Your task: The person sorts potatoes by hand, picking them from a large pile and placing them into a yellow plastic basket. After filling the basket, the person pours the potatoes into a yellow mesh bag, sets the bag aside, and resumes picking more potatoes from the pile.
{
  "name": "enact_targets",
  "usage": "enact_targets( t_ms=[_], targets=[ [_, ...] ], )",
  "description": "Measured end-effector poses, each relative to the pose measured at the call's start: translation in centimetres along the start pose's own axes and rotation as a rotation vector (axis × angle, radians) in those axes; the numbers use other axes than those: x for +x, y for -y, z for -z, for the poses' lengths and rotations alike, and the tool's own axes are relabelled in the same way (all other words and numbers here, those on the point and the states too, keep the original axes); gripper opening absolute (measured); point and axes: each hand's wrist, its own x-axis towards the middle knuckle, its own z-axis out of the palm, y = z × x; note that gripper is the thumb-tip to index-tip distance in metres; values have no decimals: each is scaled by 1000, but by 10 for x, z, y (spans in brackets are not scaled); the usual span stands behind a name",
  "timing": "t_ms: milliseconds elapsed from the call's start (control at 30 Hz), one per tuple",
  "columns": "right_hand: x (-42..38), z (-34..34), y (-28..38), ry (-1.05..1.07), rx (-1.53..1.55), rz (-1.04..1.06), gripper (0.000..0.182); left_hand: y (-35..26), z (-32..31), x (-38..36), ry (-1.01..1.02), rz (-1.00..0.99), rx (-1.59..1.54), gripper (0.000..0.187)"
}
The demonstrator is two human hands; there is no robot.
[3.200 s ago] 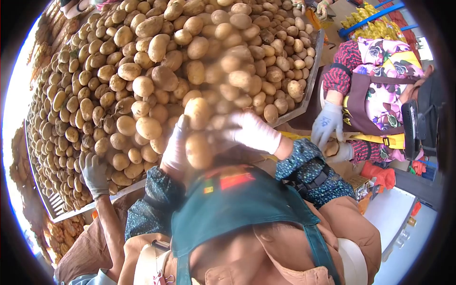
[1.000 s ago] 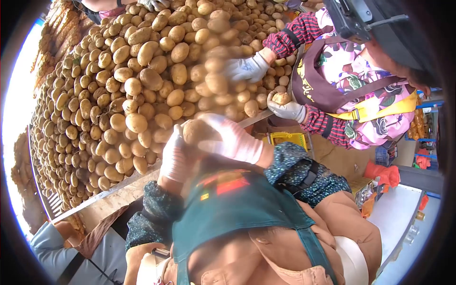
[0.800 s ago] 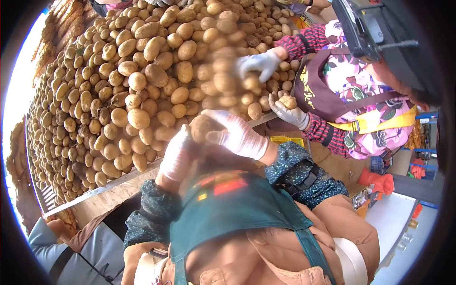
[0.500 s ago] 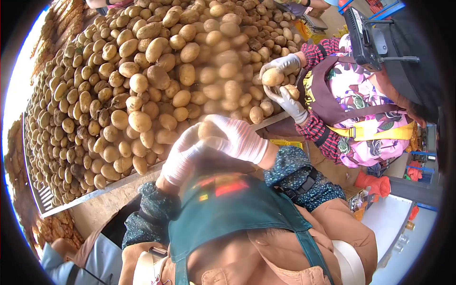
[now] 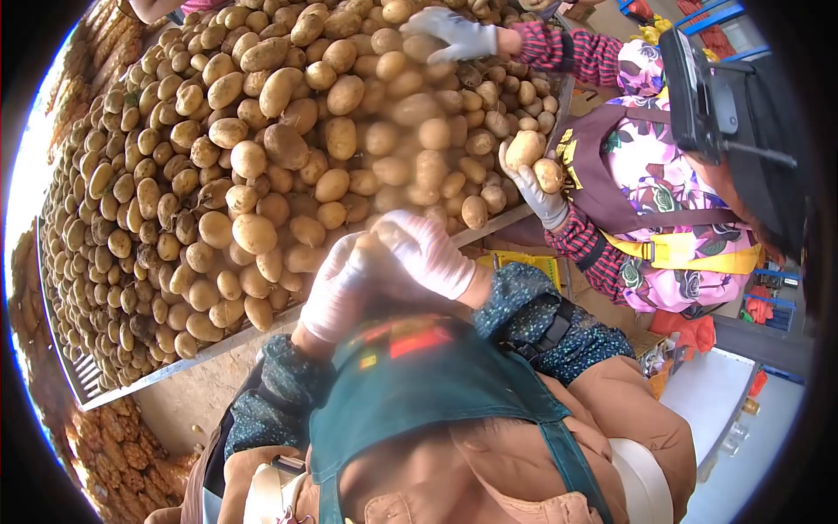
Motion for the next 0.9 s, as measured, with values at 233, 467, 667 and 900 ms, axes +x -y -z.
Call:
enact_targets(
  t_ms=[233, 467, 667, 900],
  targets=[
    [-8, -12, -20, 9, 303, -195, 29, -11, 7, -4, 2, -10, -302, 60],
    [-12, -28, -46, 105, -183, 55, 65, 5, 33, -2, 12, -45, 204, 69],
    [-16, -33, -31, 57, -152, 207, 51, 18, 37, -6, 49, -125, 334, 69],
    [-12, -36, -34, -18, -255, 44, 28, 33, 41, -4, -48, -103, 388, 69]
  ],
)
